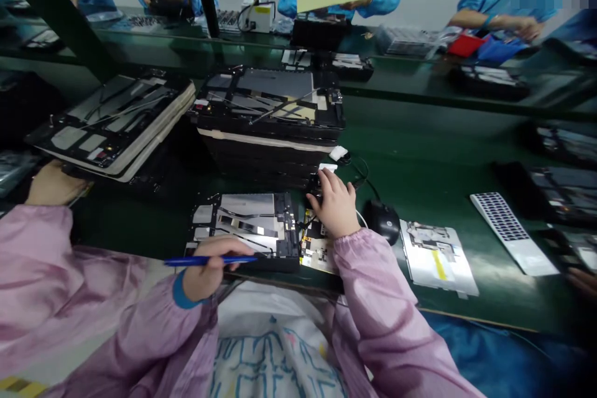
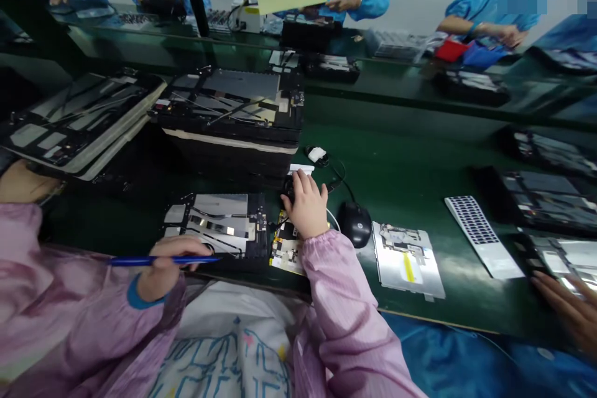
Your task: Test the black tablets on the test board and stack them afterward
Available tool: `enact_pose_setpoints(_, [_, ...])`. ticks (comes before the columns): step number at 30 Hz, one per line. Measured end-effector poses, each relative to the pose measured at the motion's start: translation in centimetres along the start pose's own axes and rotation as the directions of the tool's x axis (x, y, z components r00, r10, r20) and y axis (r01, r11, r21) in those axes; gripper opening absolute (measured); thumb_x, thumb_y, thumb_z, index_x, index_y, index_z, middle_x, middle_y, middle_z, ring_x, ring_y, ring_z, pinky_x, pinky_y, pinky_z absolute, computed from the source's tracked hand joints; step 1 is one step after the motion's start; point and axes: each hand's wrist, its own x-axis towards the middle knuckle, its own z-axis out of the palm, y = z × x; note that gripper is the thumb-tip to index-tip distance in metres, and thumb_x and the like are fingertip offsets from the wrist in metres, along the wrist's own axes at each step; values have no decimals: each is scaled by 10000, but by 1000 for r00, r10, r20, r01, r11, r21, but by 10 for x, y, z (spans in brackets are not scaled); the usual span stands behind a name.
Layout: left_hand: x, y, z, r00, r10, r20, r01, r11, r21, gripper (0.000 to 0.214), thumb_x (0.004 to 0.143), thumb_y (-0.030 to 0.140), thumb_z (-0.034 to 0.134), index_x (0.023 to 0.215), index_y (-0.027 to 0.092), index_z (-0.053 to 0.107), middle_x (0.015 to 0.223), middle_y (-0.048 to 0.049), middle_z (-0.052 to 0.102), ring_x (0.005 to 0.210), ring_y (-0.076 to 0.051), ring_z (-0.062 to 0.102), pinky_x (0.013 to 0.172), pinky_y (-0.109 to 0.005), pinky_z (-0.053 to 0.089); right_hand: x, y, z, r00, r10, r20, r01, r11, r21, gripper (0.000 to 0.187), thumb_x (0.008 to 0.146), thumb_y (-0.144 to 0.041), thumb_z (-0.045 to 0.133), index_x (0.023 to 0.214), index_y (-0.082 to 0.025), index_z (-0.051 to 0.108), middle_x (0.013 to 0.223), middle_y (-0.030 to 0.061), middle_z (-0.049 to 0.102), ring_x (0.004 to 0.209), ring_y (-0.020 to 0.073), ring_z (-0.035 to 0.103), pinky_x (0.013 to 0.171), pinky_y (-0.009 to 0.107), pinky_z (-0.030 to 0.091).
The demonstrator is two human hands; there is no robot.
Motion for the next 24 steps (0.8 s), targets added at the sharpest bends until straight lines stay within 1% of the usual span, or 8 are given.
enact_pose_setpoints(1, [8,0,14,997,-44,69,48,997,-52,641,913,607,266,881,132,695,665,-66,631,502,-137,551,481,-264,441,0,0,-1,1000,-4,11,4,1000,-8,560,903,-378,458,1399,-142,350,1443,159,405,1285,312,405,1039,605,267])
enact_pose_setpoints(3, [22,-2,37,984,-111,141,109,994,23,393,929,424,419,831,145,678,703,-59,655,575,-140,589,553,-256,461,-1,2,-1,999,-18,35,18,1000,-13,573,900,-379,466,1413,-161,330,1461,159,376,1292,323,395,1030,630,262])
enact_pose_setpoints(5, [32,-5,50,979,-160,126,140,979,150,206,871,261,518,748,160,648,703,-40,658,637,-145,605,609,-251,462,-3,4,1,998,-38,52,38,999,-10,584,892,-369,481,1420,-183,317,1493,161,314,1320,337,357,1019,656,258])
enact_pose_setpoints(7, [36,-9,56,978,-180,103,153,962,228,142,823,181,538,707,167,620,691,-24,652,654,-145,604,622,-245,452,-4,6,4,997,-52,52,51,999,12,597,884,-359,493,1424,-190,305,1515,165,261,1346,340,318,1018,662,262])
enact_pose_setpoints(11, [35,-14,55,976,-200,85,175,955,241,133,805,151,522,692,169,588,682,-14,645,642,-139,598,608,-235,439,-4,12,8,999,-49,23,46,994,95,592,888,-362,487,1423,-195,296,1511,163,265,1363,318,299,1029,649,274])
enact_pose_setpoints(16, [34,-11,54,970,-218,110,190,957,221,140,792,161,530,662,171,582,645,-17,635,616,-144,590,588,-239,431,-4,15,7,999,-47,-2,47,984,173,576,887,-377,485,1411,-208,315,1501,150,295,1357,312,316,1034,634,283])
enact_pose_setpoints(20, [35,-10,57,974,-212,79,192,959,211,148,801,175,526,667,171,587,650,-19,638,617,-148,589,593,-249,431,-4,13,8,997,-48,-55,59,975,213,565,885,-377,480,1396,-187,334,1483,161,321,1346,305,333,1043,593,297])
enact_pose_setpoints(24, [30,-12,55,974,-212,85,205,975,81,145,811,194,530,679,170,586,642,-14,623,609,-145,590,590,-251,452,-1,8,1,987,-65,-144,95,972,214,519,886,-370,466,1356,-165,385,1443,175,374,1325,299,355,1036,550,316])
